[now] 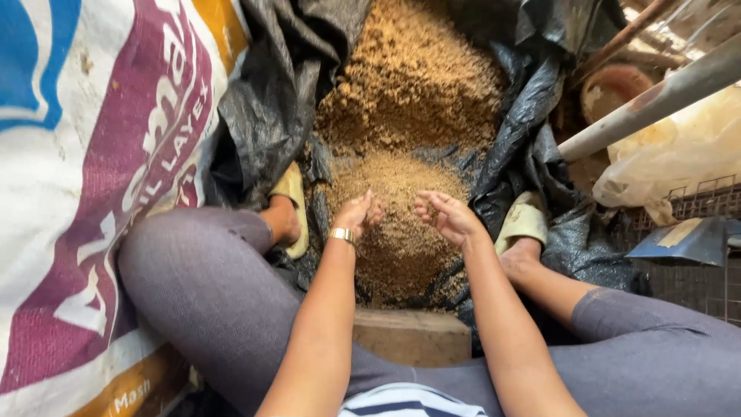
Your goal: The person sits cross-legged on the ground and uses both hands to sift through a pile of brown grains spread on a black tarp. They repeatedly scoop up handfuls of the grains and let them fall back onto the pile, appearing to separate or inspect the material.
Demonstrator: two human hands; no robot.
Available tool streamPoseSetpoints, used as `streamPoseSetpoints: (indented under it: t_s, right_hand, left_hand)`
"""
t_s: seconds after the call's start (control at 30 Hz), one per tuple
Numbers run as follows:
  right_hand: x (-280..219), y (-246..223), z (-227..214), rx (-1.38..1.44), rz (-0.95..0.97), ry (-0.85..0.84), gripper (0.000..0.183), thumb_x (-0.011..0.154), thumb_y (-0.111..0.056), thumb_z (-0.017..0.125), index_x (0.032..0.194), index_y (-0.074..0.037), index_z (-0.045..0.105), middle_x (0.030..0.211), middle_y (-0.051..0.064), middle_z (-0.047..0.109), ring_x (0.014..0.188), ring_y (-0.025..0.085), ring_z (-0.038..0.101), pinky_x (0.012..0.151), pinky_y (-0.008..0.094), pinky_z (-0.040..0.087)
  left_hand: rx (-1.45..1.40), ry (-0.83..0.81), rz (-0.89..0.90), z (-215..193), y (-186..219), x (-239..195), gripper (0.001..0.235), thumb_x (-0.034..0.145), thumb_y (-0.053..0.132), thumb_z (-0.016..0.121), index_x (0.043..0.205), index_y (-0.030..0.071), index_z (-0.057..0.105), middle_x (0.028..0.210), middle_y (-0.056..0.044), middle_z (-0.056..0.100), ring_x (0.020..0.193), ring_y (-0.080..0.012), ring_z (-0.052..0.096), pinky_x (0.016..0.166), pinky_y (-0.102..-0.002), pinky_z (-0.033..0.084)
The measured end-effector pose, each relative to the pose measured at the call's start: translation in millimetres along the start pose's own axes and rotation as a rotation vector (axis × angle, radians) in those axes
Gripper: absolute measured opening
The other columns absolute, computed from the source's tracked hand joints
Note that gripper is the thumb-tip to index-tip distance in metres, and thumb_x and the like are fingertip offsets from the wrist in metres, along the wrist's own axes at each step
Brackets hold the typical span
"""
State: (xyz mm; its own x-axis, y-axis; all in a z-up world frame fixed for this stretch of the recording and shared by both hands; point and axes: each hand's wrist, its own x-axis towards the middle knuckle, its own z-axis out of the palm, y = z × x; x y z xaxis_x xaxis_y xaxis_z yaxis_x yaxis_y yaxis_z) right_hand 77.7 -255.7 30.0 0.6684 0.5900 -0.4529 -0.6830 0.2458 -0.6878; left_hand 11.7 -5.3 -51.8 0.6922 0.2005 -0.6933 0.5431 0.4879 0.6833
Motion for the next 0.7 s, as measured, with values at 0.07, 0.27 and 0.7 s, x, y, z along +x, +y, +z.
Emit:
streamPoseSetpoints:
  t_s: [0.07, 0.27, 0.7]
  right_hand:
    - [2, -1, -1, 0.049, -0.005, -0.005, 0.035, 0.101, -0.011, 0.061, 0.133, 0.003, 0.063, 0.110, 0.018, 0.075, 0.090, 0.023, 0.077, 0.078, 0.032, 0.065]
    - [10, -3, -7, 0.100, -0.004, 0.010, 0.033, 0.098, -0.007, 0.065, 0.129, 0.004, 0.065, 0.102, 0.019, 0.077, 0.083, 0.022, 0.078, 0.071, 0.029, 0.066]
    - [6, 3, -9, -0.097, 0.004, 0.065, 0.032, 0.099, -0.018, 0.069, 0.127, -0.003, 0.067, 0.086, 0.009, 0.072, 0.068, 0.014, 0.070, 0.058, 0.021, 0.058]
  left_hand:
    - [0.000, 0.001, -0.001, 9, 8, -14, 0.054, 0.100, 0.050, 0.063, 0.130, 0.005, 0.061, 0.095, -0.021, 0.075, 0.069, -0.0244, 0.075, 0.055, -0.029, 0.063]
    - [-0.107, -0.030, 0.017, 20, 38, -49, 0.066, 0.089, 0.064, 0.070, 0.116, 0.004, 0.068, 0.091, -0.017, 0.075, 0.072, -0.0221, 0.075, 0.062, -0.032, 0.065]
    - [-0.167, 0.080, 0.063, -11, 0, -4, 0.042, 0.104, 0.013, 0.058, 0.139, -0.006, 0.048, 0.103, -0.031, 0.073, 0.081, -0.0293, 0.078, 0.066, -0.032, 0.067]
